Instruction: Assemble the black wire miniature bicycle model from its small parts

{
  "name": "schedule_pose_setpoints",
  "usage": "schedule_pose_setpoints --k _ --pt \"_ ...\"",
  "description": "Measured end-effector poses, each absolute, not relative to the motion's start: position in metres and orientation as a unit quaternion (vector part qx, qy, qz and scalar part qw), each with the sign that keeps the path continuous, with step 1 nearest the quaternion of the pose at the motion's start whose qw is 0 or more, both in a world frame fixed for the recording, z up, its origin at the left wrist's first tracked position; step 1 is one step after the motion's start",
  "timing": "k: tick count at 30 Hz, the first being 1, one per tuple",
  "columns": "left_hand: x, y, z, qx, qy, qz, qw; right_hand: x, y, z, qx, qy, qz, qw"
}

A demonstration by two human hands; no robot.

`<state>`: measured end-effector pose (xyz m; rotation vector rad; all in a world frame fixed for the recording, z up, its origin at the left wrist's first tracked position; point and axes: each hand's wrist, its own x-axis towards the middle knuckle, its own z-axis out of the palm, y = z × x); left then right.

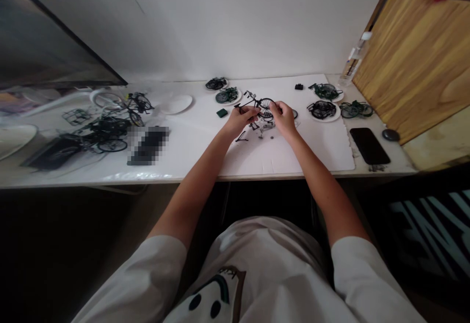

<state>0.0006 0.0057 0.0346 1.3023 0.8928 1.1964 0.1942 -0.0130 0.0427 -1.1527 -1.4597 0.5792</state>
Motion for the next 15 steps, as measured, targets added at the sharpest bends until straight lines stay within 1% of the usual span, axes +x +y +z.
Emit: schedule_pose_setpoints --k 4,8,11,15 --pt "0.001 0.007 0.035 0.540 0.381 0.524 0.537 0.195 -0.013 0.043 -0.487 -0.623 0.247 0.559" --pt "-0.001 0.011 0.034 0.510 0.415 0.565 0.498 0.198 -0.016 0.042 -0.500 -0.646 0.211 0.537" --pt "-0.003 0.015 0.034 0.496 0.445 0.589 0.458 0.200 -0.017 0.038 -0.511 -0.676 0.201 0.491" --pt "-0.004 0.017 0.034 0.482 0.460 0.604 0.437 0.201 -0.016 0.030 -0.501 -0.739 0.216 0.395"
